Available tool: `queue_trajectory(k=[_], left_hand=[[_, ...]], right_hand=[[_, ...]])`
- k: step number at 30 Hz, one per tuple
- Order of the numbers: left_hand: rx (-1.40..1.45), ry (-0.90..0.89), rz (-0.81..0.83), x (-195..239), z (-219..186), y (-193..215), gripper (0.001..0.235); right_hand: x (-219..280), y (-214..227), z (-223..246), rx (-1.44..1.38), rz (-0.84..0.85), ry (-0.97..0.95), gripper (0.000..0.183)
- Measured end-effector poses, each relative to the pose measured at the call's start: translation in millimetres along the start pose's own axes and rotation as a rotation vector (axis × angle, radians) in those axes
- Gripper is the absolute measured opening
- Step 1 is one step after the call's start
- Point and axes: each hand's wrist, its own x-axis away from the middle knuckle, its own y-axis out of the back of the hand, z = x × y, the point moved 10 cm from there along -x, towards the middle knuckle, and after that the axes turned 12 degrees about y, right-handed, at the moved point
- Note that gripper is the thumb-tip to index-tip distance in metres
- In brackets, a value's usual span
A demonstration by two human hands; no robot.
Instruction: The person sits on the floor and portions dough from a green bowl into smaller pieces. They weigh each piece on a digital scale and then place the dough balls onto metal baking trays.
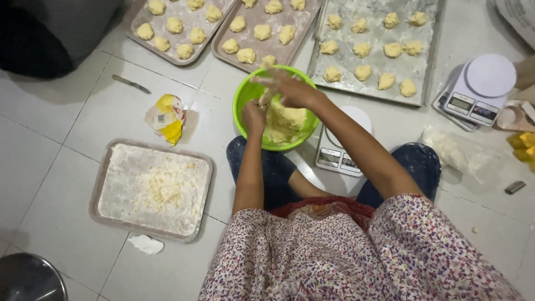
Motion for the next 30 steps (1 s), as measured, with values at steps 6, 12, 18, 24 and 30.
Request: queue_trajectory(k=[6, 12, 18, 24, 30], left_hand=[[0.066, 0.081, 0.036, 1, 4, 23, 0.025], [-0.143, -0.040, 0.217, 4, -14, 13, 0.024], [-0.311, -0.324, 0.092, 105, -119, 167, 0.116], [-0.197, -0.159, 0.520, 22, 28, -17, 0.107], [0.407, 0.247, 0.361, -4, 62, -79, 0.077]], right_hand=[[-7, -136, -225, 0.115, -0.217, -0.476, 0.117], [-38, -248, -216, -0.357, -0.553, -0.505, 0.078], [-49, -233, -240, -0.624, -0.632, -0.413, 0.077], [-49, -253, -279, -0.553, -0.596, -0.534, 0.084], [-42, -251, -263, -0.595, -0.534, -0.602, 0.085]])
